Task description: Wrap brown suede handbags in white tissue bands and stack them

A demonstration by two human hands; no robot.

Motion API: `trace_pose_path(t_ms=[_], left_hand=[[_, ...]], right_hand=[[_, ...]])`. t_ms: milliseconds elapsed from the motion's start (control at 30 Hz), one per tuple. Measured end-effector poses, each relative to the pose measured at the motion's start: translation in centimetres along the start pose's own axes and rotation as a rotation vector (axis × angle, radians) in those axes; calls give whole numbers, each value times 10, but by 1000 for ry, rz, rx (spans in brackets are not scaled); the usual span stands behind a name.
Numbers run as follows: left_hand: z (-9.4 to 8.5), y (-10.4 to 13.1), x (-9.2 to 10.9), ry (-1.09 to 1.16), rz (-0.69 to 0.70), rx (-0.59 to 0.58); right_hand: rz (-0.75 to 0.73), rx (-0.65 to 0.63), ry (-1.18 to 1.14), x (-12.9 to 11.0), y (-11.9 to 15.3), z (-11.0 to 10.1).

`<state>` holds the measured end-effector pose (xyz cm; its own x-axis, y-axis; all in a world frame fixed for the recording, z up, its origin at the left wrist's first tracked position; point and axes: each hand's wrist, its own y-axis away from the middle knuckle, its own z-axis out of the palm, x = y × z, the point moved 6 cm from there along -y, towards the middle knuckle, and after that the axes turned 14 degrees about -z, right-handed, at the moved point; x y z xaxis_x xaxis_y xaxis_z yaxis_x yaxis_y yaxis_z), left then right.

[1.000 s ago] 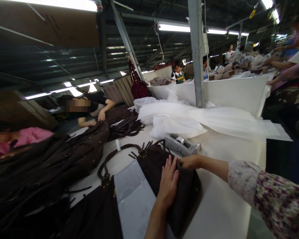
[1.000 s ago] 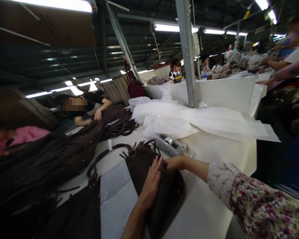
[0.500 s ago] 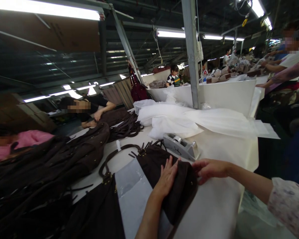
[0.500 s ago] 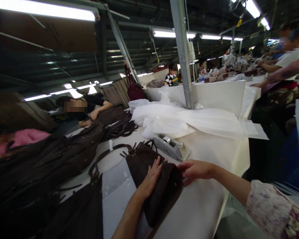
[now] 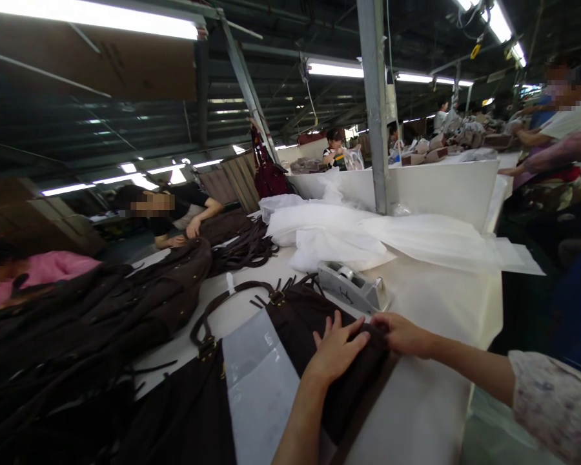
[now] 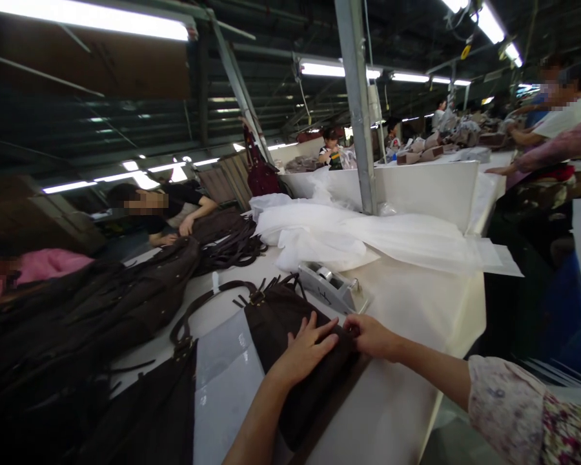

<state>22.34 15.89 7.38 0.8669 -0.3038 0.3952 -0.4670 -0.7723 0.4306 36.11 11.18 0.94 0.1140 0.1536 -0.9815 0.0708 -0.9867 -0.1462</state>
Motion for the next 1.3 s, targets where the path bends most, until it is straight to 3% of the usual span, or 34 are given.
trace_pose_path(t_ms=[100, 267, 333, 433, 500, 600, 700, 767, 833, 967, 1100, 1200, 1300], left_hand=[[6, 1, 0, -25, 27, -11], [20, -1, 5, -90, 58, 28], [25, -2, 7, -131, 65, 67], [31, -5, 6, -153, 74, 103], [33, -8, 5, -165, 70, 107], [34, -12, 6, -188, 53, 117], [33, -6, 11, -198, 44, 145], [33, 6, 13, -190, 46, 155], [35, 24, 11, -165, 58, 207], [52, 64, 2, -107, 191, 262], [71, 83, -7, -41, 252, 233], [73, 87, -7, 15, 266, 258], [70, 92, -4, 55, 295, 322]], right_hand=[[63, 13, -50, 5, 4, -4], [-77, 9, 76, -4, 10, -21], [-135, 75, 287, -22, 16, -33], [-254, 274, 518, -76, 25, -43], [-346, 298, 432, -111, 26, -30], [-531, 130, 327, -130, 15, 8], [-548, -91, 567, -90, 2, 37], [-469, -200, 729, -50, -5, 41], [-465, -246, 801, -25, -7, 38], [-560, -309, 857, -13, 2, 35], [-491, -373, 989, -9, 10, 34], [-451, -402, 1111, -36, -1, 44], [-631, -399, 1024, -115, -22, 89]])
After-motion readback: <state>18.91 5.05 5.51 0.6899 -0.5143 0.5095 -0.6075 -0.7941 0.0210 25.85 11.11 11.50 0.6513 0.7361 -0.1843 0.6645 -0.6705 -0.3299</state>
